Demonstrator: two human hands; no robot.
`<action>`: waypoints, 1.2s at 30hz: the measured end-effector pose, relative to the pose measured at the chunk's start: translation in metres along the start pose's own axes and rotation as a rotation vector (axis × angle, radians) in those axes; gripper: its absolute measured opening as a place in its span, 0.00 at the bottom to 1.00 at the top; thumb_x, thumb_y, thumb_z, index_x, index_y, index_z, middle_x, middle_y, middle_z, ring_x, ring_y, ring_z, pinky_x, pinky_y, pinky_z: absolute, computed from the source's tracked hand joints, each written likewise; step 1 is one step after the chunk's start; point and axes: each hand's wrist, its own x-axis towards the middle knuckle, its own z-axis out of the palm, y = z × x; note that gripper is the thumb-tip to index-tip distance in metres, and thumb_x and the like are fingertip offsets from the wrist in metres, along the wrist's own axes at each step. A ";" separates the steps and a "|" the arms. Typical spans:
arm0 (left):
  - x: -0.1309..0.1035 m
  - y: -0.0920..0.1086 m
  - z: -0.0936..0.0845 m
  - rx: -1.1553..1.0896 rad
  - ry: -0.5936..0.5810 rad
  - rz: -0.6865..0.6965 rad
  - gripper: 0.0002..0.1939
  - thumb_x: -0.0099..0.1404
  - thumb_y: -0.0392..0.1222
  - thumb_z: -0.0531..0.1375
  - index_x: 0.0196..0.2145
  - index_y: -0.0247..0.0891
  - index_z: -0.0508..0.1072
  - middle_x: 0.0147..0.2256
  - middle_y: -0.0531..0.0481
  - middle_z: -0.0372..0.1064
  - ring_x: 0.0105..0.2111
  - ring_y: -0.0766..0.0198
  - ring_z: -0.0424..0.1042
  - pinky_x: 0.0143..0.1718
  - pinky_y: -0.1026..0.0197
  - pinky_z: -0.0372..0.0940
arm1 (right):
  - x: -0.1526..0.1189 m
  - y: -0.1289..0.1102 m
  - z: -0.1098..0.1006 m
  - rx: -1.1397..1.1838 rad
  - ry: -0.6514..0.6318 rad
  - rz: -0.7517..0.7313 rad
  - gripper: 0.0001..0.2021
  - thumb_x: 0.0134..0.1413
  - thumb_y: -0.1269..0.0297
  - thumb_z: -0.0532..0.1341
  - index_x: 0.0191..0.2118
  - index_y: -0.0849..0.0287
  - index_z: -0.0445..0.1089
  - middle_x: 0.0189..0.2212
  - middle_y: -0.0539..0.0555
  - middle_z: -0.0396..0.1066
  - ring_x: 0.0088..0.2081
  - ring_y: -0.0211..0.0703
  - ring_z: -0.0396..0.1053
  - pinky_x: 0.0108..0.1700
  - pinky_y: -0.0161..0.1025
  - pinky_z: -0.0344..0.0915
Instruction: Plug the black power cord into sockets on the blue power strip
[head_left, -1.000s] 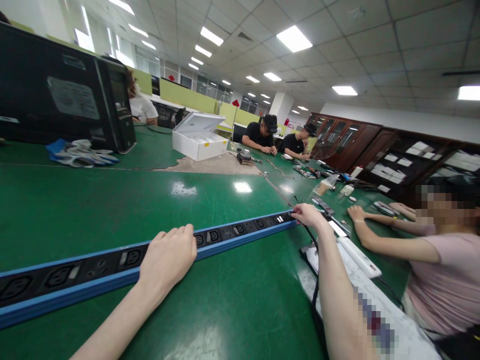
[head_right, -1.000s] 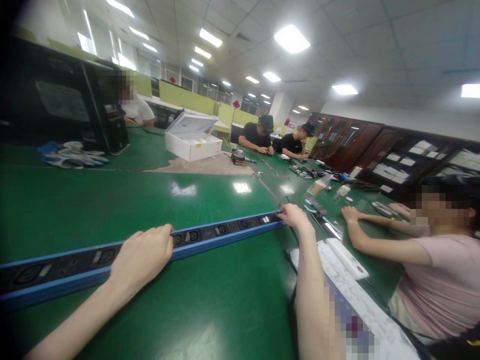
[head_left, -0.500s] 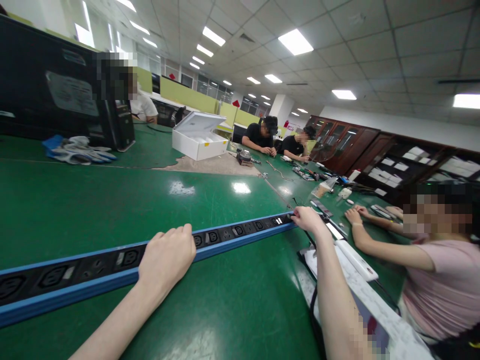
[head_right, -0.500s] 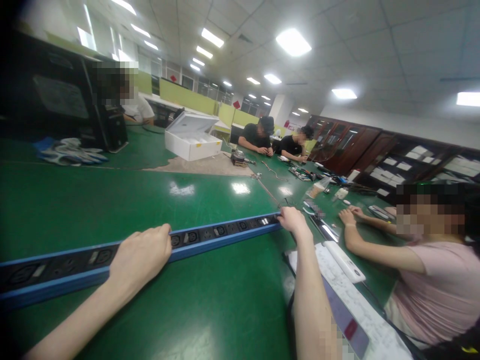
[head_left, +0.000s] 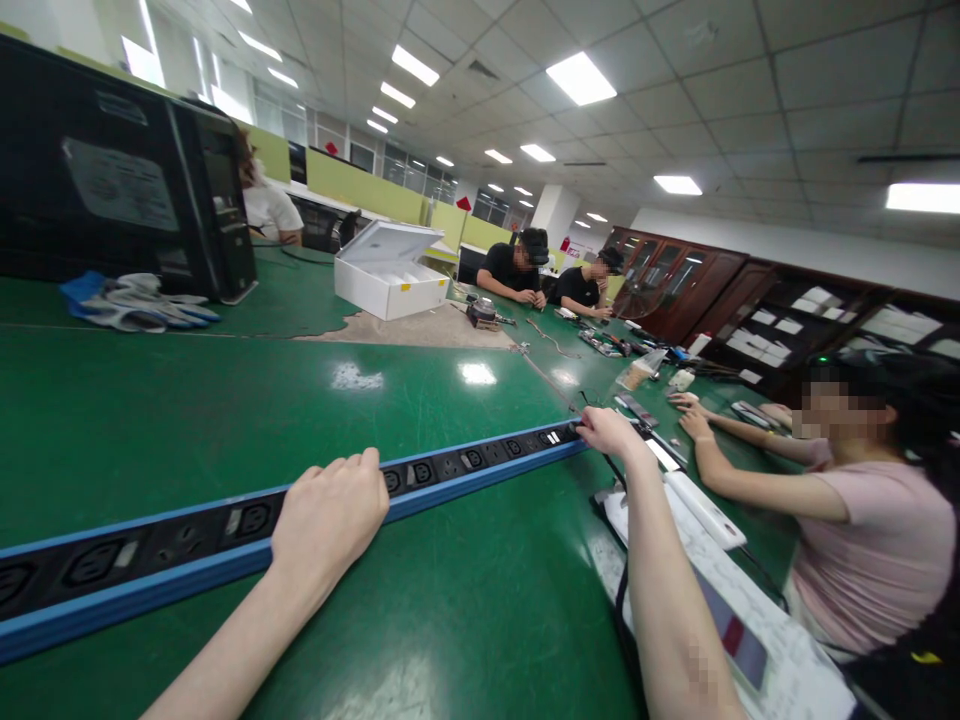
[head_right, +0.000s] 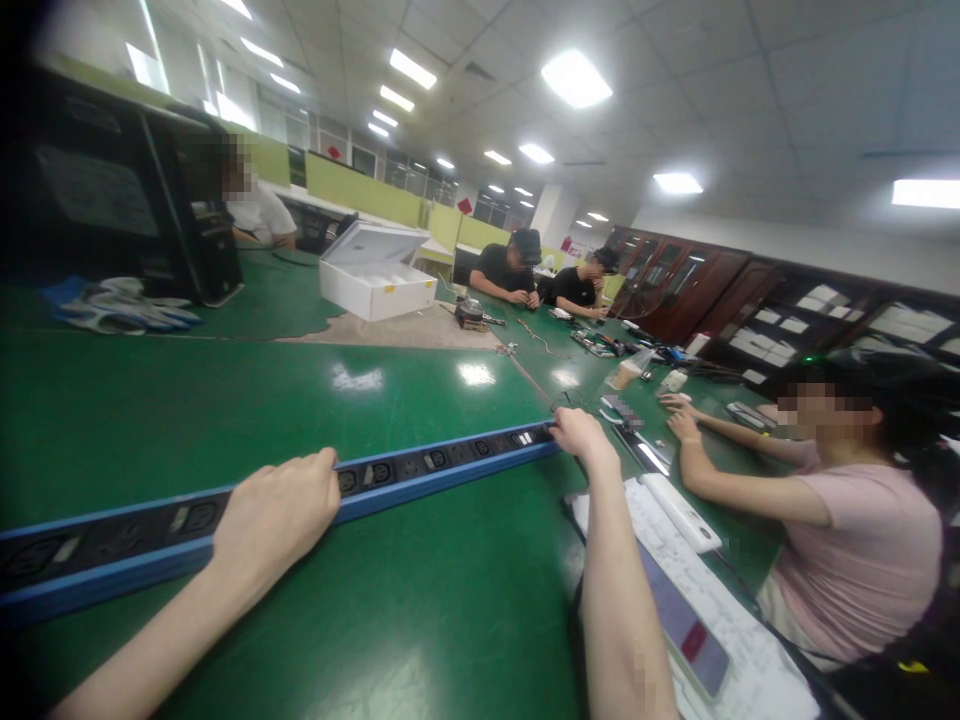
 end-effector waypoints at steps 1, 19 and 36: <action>0.000 0.000 0.000 0.006 0.002 0.001 0.18 0.72 0.37 0.42 0.36 0.34 0.71 0.32 0.38 0.74 0.34 0.49 0.74 0.38 0.52 0.57 | 0.001 0.000 0.000 0.007 -0.006 -0.002 0.11 0.62 0.57 0.61 0.41 0.60 0.73 0.38 0.60 0.77 0.41 0.46 0.74 0.39 0.34 0.60; 0.001 0.000 0.002 0.044 0.017 0.029 0.17 0.72 0.37 0.43 0.35 0.36 0.70 0.31 0.40 0.74 0.33 0.49 0.73 0.38 0.51 0.58 | -0.004 0.008 -0.008 0.062 0.065 0.039 0.13 0.64 0.52 0.58 0.45 0.54 0.72 0.40 0.55 0.78 0.41 0.45 0.74 0.35 0.34 0.57; 0.003 0.001 0.004 0.070 -0.015 0.022 0.18 0.72 0.39 0.43 0.36 0.36 0.71 0.32 0.40 0.75 0.34 0.50 0.75 0.39 0.52 0.60 | -0.004 0.048 -0.001 0.120 0.103 0.202 0.13 0.61 0.52 0.60 0.44 0.54 0.75 0.42 0.57 0.78 0.42 0.46 0.74 0.39 0.35 0.62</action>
